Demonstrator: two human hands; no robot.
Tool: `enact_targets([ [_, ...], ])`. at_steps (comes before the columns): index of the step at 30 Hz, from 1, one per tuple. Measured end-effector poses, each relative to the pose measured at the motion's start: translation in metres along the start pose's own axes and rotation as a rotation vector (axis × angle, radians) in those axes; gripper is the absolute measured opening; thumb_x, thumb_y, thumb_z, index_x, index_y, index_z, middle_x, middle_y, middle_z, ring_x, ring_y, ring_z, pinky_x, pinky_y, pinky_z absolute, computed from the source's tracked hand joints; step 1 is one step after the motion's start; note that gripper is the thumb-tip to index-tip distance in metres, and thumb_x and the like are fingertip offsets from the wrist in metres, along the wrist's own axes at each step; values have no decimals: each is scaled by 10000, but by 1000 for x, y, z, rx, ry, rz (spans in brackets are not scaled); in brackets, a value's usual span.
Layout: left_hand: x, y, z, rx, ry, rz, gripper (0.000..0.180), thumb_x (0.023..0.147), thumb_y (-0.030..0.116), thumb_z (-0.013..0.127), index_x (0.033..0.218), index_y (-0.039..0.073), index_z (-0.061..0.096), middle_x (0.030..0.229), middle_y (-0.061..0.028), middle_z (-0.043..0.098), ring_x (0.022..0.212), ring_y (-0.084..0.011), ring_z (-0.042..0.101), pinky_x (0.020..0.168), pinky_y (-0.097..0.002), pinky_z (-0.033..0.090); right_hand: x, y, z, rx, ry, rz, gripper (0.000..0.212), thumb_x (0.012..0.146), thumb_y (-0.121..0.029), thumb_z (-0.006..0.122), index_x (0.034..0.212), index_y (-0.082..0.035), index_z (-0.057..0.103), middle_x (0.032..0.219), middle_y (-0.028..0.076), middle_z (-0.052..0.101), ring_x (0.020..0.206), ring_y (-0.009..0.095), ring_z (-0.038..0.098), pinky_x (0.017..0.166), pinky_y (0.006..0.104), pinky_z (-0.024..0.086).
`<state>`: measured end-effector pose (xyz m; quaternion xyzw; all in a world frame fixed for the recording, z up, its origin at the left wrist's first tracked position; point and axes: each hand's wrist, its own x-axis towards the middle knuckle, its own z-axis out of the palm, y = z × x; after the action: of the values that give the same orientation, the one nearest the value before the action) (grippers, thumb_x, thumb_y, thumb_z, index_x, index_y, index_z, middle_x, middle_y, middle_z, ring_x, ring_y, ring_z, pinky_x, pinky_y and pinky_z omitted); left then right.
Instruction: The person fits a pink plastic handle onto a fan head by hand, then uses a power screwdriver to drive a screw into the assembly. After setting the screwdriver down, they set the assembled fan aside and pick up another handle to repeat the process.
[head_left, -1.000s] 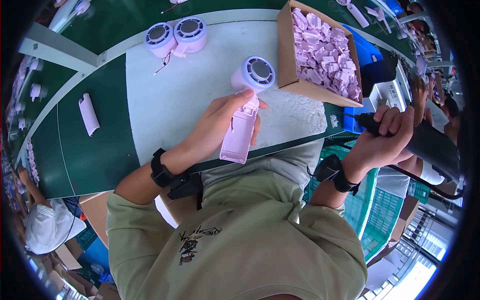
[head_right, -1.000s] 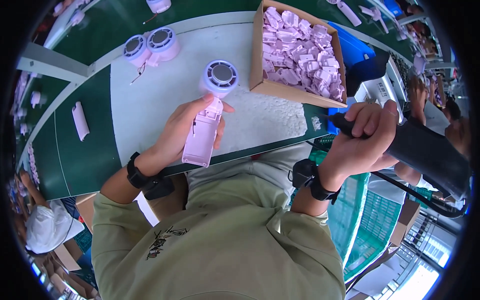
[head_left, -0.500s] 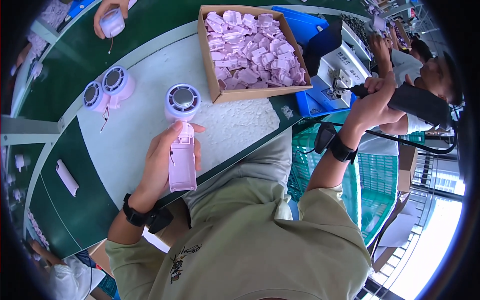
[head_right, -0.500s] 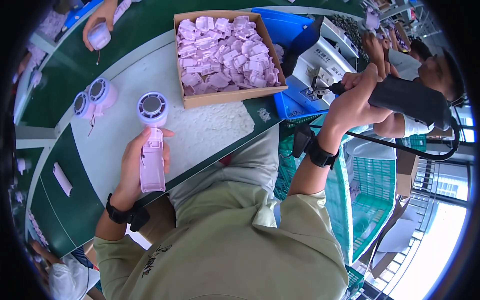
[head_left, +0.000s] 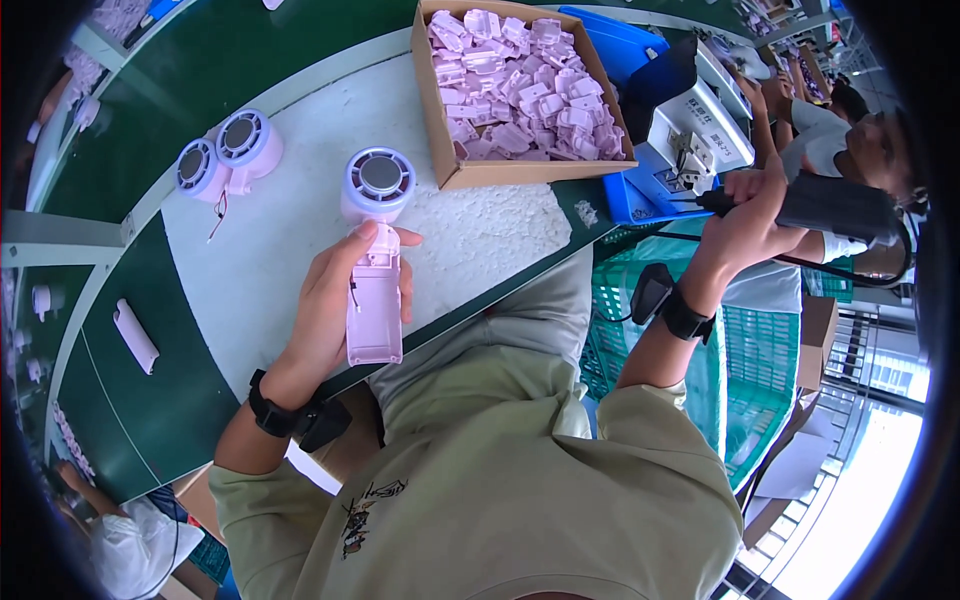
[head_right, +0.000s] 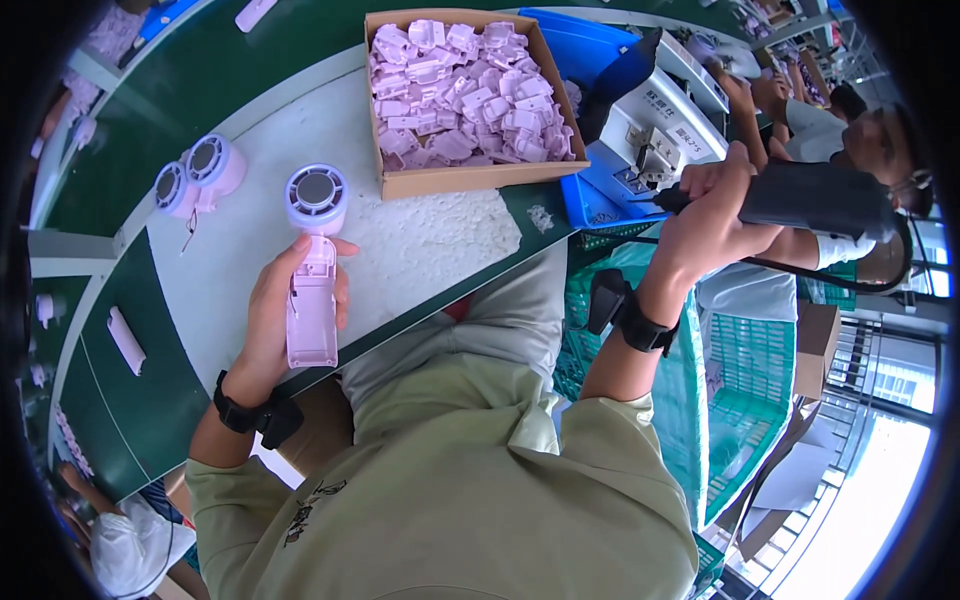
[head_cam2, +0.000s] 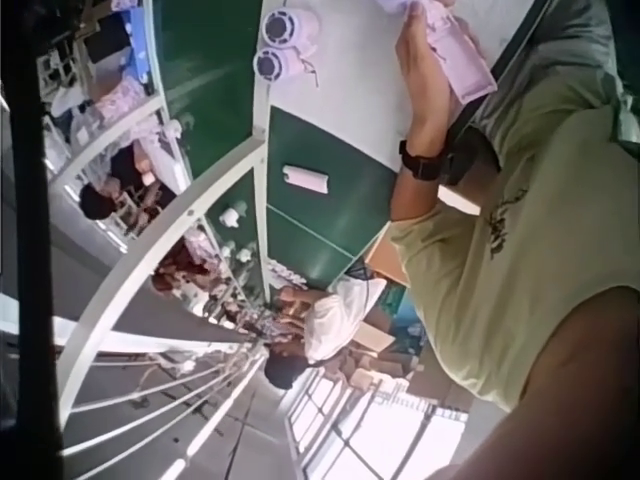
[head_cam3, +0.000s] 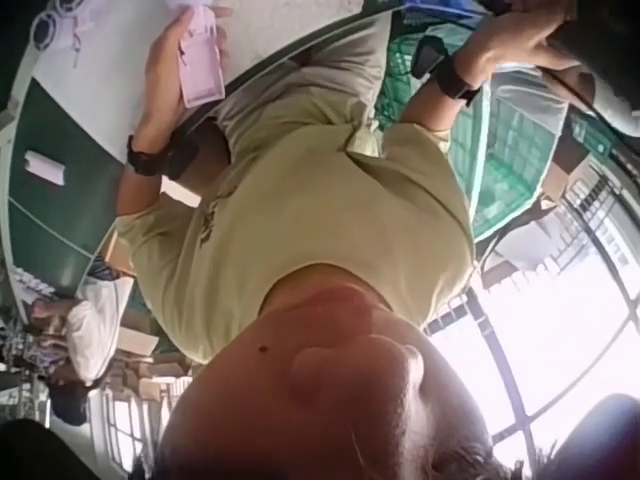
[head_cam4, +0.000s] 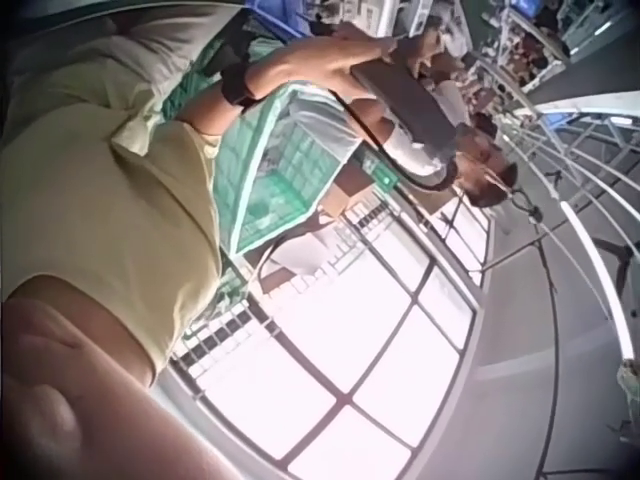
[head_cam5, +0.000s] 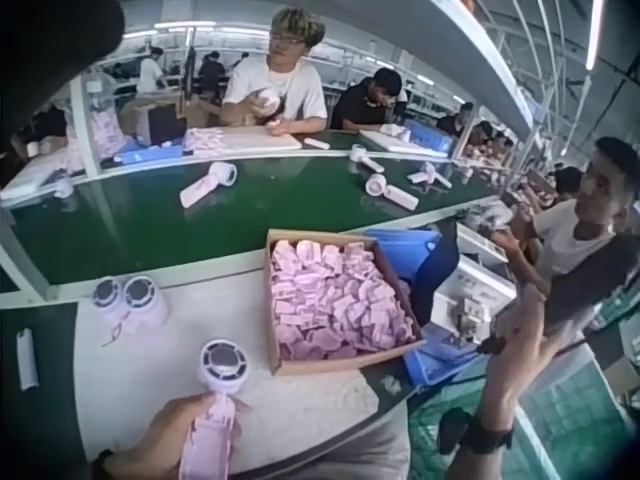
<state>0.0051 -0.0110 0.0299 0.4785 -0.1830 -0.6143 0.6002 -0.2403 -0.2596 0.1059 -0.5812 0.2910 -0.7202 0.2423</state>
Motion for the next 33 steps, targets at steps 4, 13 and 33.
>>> enact_targets([
  [4,1,-1,2,-8,-21,2,523,1024,397,374,1155,-71,568,722,-83,596,570,-156,600,557,-274,486,14,2,-3,68,56,-112,152,887,8,580,1008,85,529,595,35,516,436,71,408,419,230,344],
  [13,1,-1,3,12,2,-3,528,1024,398,374,1156,-74,568,710,-81,593,571,-155,597,563,-276,485,10,8,23,1,61,-161,106,877,34,572,972,66,537,575,38,500,473,82,478,434,236,378],
  [33,0,-1,-1,-15,-38,25,508,1015,395,416,1150,-69,573,721,-78,598,592,-149,604,554,-272,490,2,7,5,-20,-12,-21,204,902,33,551,1103,39,522,574,11,474,440,68,414,417,232,338],
])
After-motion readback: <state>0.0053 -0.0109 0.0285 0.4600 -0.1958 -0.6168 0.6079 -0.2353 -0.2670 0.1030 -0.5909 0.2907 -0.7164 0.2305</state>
